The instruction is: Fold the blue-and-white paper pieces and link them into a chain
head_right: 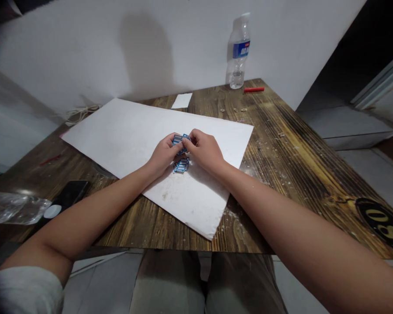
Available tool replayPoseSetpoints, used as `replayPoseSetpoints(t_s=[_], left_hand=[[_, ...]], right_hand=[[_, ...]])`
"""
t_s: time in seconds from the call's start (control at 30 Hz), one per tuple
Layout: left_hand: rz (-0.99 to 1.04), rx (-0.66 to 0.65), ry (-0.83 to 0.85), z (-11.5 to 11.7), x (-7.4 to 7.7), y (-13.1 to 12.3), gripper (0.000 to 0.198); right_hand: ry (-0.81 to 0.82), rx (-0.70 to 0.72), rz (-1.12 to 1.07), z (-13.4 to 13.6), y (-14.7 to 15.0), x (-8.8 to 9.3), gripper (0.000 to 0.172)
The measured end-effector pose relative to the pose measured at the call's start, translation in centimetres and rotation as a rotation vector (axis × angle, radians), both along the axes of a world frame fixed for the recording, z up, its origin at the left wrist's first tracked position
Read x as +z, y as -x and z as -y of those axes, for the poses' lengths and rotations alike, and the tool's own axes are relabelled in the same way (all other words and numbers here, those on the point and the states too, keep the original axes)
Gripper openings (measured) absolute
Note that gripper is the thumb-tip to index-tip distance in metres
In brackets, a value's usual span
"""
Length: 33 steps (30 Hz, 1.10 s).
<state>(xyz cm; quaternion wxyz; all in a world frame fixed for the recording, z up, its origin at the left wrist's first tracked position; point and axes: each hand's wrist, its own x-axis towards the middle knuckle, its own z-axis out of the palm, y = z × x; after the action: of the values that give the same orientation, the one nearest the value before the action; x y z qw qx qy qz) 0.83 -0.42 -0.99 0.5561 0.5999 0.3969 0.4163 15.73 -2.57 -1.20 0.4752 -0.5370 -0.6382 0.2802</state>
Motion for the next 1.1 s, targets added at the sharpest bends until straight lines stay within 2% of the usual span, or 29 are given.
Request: replayPoseSetpoints(t_s=[0.53, 1.1], left_hand=[[-0.028, -0.014, -0.025, -0.14, -0.28, 0.12, 0.016], [-0.209, -0.031, -0.186, -0.64, -0.63, 0.61, 0.013]], right_hand=[[0.011, 0.003, 0.018, 0.0, 0.05, -0.08, 0.024], [0.012, -0.01, 0.079, 0.1, 0.17, -0.01, 0.026]])
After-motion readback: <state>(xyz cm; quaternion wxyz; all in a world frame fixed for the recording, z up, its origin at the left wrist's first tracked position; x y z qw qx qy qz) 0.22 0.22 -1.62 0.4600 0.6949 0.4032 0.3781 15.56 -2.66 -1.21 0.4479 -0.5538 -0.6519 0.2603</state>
